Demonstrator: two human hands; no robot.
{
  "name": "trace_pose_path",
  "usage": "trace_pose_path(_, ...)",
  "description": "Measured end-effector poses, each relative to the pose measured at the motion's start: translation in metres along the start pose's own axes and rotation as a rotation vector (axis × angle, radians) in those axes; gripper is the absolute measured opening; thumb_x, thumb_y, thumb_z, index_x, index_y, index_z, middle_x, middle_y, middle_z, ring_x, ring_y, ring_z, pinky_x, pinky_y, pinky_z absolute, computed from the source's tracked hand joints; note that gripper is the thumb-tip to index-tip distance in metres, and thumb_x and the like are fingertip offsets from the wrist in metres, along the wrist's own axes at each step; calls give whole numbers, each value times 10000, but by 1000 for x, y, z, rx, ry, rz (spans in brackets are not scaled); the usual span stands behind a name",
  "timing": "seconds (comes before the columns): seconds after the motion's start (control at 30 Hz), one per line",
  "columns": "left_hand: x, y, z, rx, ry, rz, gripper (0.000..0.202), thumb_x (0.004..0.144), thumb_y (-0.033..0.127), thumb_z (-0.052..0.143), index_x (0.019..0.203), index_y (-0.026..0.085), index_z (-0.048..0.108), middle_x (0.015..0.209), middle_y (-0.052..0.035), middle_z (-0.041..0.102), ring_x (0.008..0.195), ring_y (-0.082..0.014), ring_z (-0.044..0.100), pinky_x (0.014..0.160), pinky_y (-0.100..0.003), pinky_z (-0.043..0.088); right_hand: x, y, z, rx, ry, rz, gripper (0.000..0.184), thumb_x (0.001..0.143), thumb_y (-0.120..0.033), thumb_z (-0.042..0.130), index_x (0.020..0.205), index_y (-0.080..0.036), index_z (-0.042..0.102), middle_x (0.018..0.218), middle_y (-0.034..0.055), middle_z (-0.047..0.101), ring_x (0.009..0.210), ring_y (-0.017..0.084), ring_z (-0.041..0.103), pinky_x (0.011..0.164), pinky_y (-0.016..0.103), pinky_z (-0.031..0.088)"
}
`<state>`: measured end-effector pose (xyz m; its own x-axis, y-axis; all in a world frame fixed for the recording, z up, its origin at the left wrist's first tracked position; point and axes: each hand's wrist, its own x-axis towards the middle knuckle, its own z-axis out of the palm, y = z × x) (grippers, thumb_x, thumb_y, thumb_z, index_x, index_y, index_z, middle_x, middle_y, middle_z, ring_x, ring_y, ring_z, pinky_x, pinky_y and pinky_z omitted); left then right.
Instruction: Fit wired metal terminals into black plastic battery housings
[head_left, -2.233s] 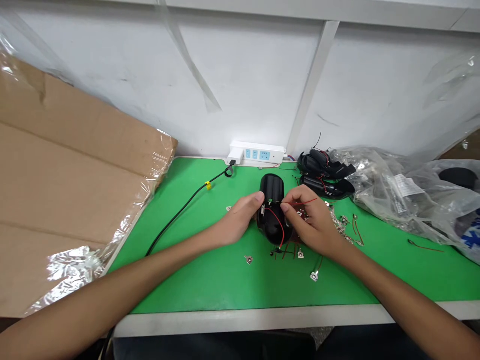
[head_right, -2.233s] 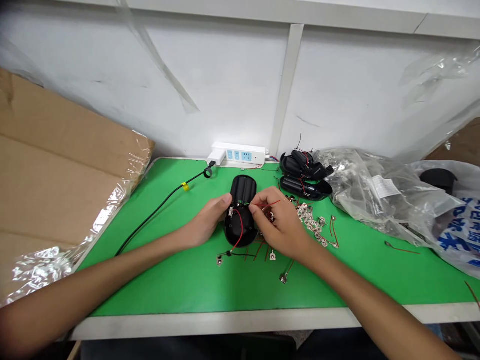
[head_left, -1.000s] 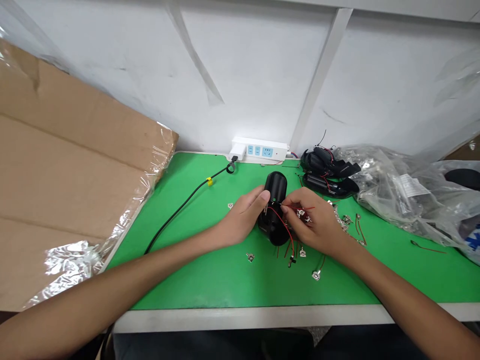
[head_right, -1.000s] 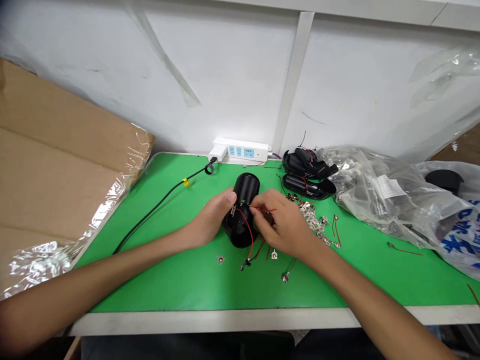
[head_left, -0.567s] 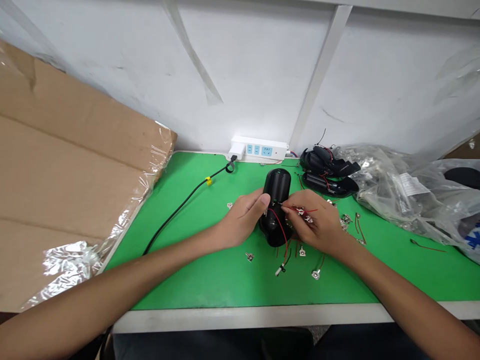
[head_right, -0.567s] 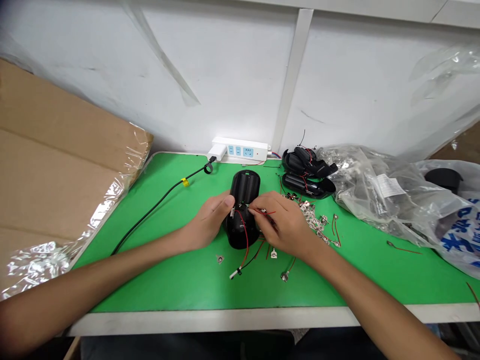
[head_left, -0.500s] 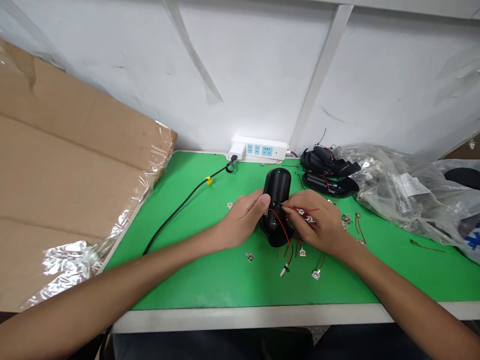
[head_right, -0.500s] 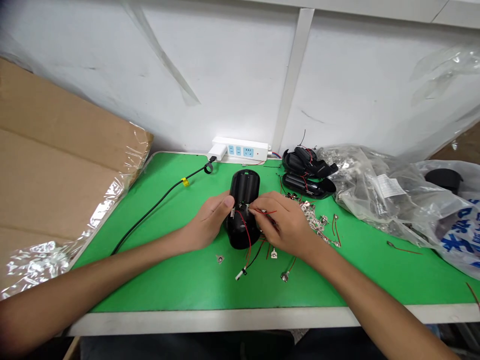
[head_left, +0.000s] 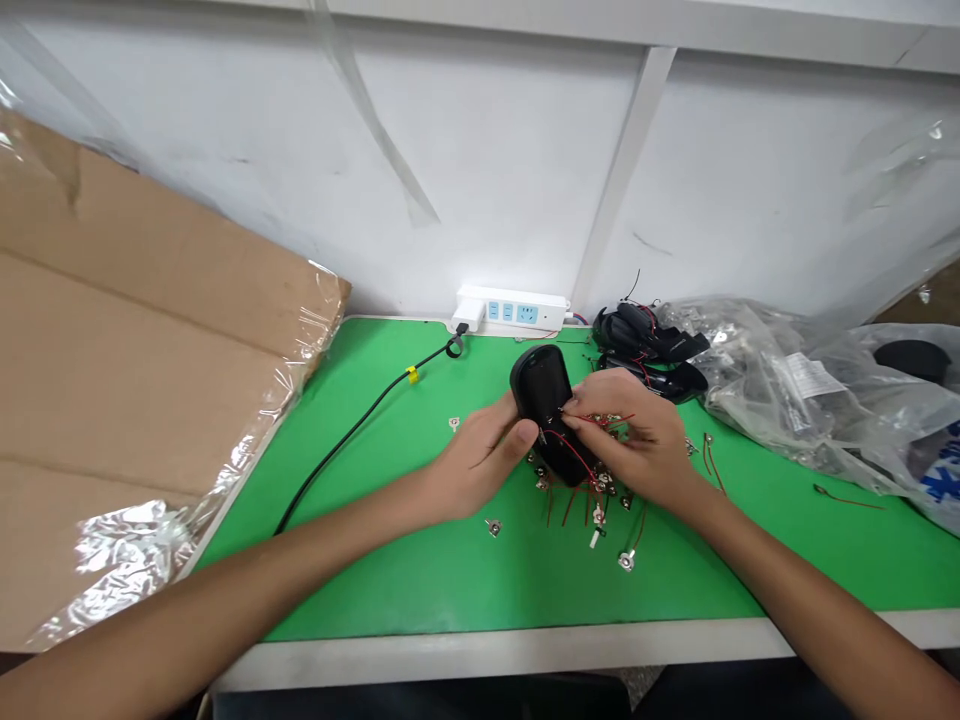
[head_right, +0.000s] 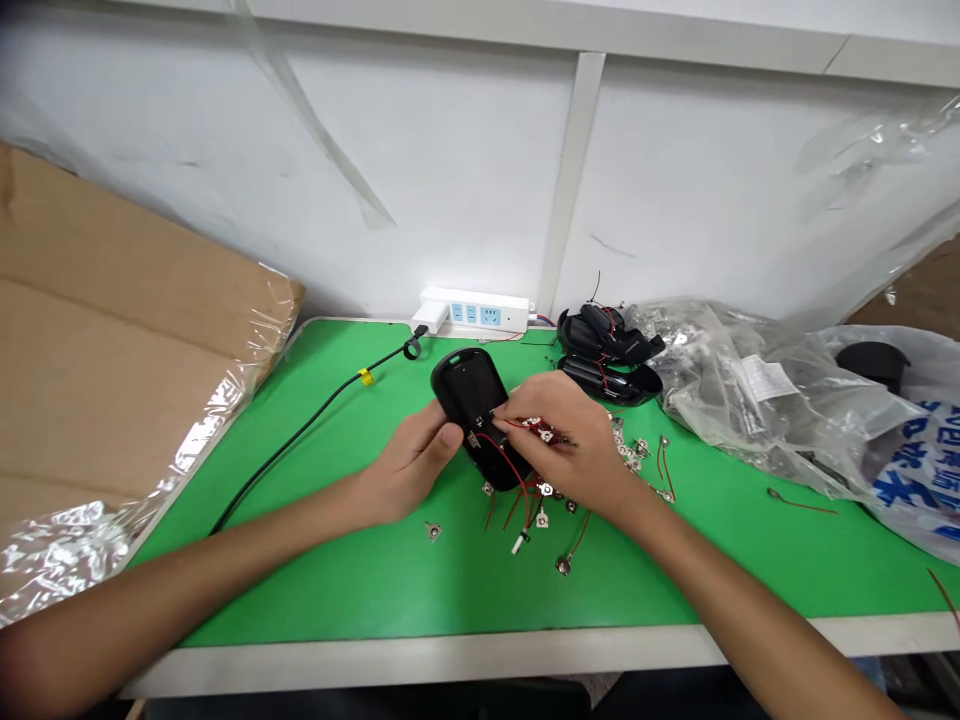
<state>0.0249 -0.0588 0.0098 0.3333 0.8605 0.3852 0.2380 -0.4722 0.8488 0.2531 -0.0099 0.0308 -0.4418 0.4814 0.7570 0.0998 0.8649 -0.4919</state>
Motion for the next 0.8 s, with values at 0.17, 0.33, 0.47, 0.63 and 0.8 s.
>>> trace_pose_path(0.17, 0, -2, 2, -223, -17, -89, 724, 1006, 487, 682, 1625, 277, 371, 1303, -100, 700, 1157, -259, 682, 984, -384, 580, -1, 0, 5, 94, 119, 178, 169, 934, -162, 761, 1012, -311, 762, 924, 16, 781, 1051, 255, 686, 992, 508, 544)
trace_pose_path(0.33, 3, 0, 5, -185, 45, -12, 818, 892, 340, 843, 1592, 352, 421, 1485, -99, 619, 1370, -278, 607, 1165, -473, 516, 1, -6, 4, 71, 82, 241, 143, 937, -189, 754, 1019, -305, 761, 993, 30, 770, 1119, 265, 666, 1081, 553, 505)
trace_pose_path(0.47, 6, -8, 9, -139, 127, 179, 747, 821, 205, 901, 1456, 355, 537, 1502, -93, 595, 1418, -250, 586, 1204, -455, 495, 3, -13, 1, -47, 65, 231, 139, 934, -195, 748, 1016, -308, 753, 1114, 49, 764, 1193, 290, 640, 1122, 593, 465)
trace_pose_path(0.63, 4, -17, 11, -59, 146, 278, 750, 819, 162, 895, 1453, 323, 527, 1537, -135, 556, 1459, -268, 549, 1144, -436, 554, 0, -17, 0, -166, 72, 199, 120, 922, -232, 772, 1013, -306, 748, 1276, 68, 719, 1327, 328, 573, 1177, 638, 399)
trace_pose_path(0.8, 2, -15, 11, 4, 166, 297, 699, 848, 176, 871, 1441, 336, 538, 1555, -126, 547, 1464, -287, 539, 1149, -489, 547, -1, -21, 1, -215, 77, 176, 110, 939, -229, 750, 1018, -304, 734, 1352, 74, 672, 1341, 337, 545, 1157, 630, 408)
